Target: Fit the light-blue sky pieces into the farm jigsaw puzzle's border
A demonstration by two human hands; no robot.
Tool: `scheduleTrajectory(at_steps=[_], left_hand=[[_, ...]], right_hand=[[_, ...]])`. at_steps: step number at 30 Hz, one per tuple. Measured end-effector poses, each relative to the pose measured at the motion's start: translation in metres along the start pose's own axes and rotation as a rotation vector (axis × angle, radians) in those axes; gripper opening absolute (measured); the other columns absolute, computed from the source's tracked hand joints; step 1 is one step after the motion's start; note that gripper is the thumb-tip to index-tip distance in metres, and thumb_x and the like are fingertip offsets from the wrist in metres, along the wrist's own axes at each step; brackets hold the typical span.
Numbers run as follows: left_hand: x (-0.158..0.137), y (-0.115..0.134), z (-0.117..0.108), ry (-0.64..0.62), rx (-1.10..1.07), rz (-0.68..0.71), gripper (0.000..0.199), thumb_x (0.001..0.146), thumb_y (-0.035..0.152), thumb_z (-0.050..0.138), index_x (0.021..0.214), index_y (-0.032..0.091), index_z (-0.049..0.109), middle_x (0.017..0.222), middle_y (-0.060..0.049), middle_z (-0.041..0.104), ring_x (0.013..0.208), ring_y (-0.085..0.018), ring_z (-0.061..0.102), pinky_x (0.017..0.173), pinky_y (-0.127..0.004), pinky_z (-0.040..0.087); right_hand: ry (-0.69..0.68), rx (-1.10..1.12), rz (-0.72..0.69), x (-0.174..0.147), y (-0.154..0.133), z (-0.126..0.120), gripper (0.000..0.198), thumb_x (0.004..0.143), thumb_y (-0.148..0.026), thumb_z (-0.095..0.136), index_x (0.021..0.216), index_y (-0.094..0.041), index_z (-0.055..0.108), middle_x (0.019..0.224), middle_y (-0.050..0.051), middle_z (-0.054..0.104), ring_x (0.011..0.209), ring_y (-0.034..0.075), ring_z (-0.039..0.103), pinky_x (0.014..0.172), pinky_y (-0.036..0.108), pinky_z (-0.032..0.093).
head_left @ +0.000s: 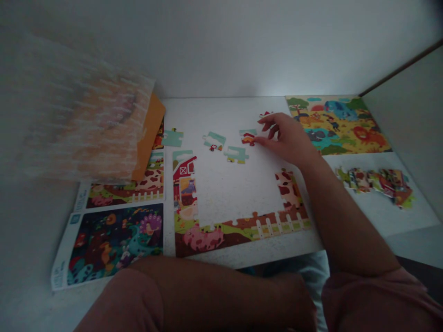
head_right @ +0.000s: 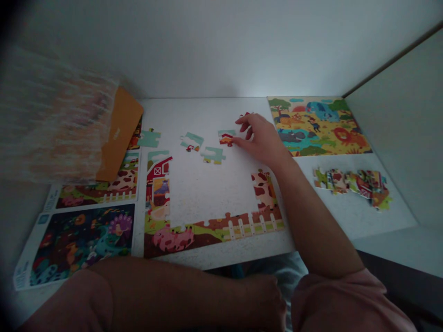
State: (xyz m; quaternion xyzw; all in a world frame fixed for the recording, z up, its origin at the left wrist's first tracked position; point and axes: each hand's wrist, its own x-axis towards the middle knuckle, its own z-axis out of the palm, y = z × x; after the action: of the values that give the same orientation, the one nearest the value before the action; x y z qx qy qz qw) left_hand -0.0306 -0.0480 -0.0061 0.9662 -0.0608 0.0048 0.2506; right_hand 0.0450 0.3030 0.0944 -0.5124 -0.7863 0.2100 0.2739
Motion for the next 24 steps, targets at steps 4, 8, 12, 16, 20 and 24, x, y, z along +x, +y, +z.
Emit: scheduleTrajectory(at_steps=[4,8,12,16,20,24], left_hand=[[0.001,-0.003,0.002,-0.061,-0.147,0.075,0.048,0.104,0.019,0.078,0.059,0.034,0.078,0.104,-0.003,0.098,0.095,-0.025,0.093,0.060,-0.036,0.048],[0.000,-0.008,-0.003,-0.030,-0.232,0.090,0.052,0.111,0.020,0.071,0.061,0.032,0.077,0.100,-0.007,0.097,0.096,-0.024,0.094,0.060,-0.036,0.048],[0.002,-0.007,-0.004,-0.037,-0.172,0.066,0.045,0.103,0.016,0.080,0.062,0.035,0.079,0.100,-0.002,0.097,0.098,-0.024,0.094,0.063,-0.038,0.051],[0.003,-0.007,-0.009,-0.145,-0.195,0.114,0.044,0.110,0.024,0.078,0.067,0.035,0.084,0.114,-0.002,0.099,0.108,-0.022,0.094,0.063,-0.034,0.050],[-0.003,-0.005,-0.012,-0.130,-0.069,0.067,0.045,0.110,0.020,0.073,0.069,0.035,0.081,0.119,0.000,0.100,0.116,-0.022,0.094,0.059,-0.035,0.043],[-0.007,-0.004,-0.010,-0.087,-0.136,0.108,0.047,0.104,0.017,0.070,0.061,0.033,0.074,0.106,-0.003,0.099,0.103,-0.024,0.094,0.061,-0.038,0.048]], right_hand=[[-0.025,-0.085,-0.111,-0.004,-0.012,-0.004,0.042,0.104,-0.055,0.101,0.137,-0.031,0.090,0.134,0.013,0.086,0.100,0.034,0.079,0.101,0.061,0.072],[-0.189,-0.098,-0.225,-0.012,-0.032,0.000,0.047,0.097,-0.058,0.108,0.132,-0.031,0.093,0.142,0.015,0.085,0.117,0.042,0.082,0.109,0.066,0.070],[-0.266,-0.067,-0.225,-0.014,-0.037,0.007,0.044,0.097,-0.052,0.107,0.135,-0.033,0.095,0.146,0.015,0.083,0.117,0.042,0.082,0.107,0.065,0.071],[-0.209,-0.051,-0.210,-0.010,-0.025,0.009,0.033,0.104,-0.046,0.096,0.135,-0.031,0.094,0.142,0.016,0.083,0.122,0.044,0.083,0.114,0.068,0.070],[-0.106,-0.071,-0.170,-0.006,-0.009,0.009,0.053,0.101,-0.048,0.099,0.150,-0.030,0.090,0.150,0.019,0.081,0.142,0.050,0.080,0.126,0.075,0.067],[0.006,-0.147,-0.092,-0.005,0.005,0.010,0.071,0.094,-0.052,0.107,0.158,-0.028,0.088,0.167,0.024,0.072,0.164,0.058,0.069,0.144,0.084,0.053]])
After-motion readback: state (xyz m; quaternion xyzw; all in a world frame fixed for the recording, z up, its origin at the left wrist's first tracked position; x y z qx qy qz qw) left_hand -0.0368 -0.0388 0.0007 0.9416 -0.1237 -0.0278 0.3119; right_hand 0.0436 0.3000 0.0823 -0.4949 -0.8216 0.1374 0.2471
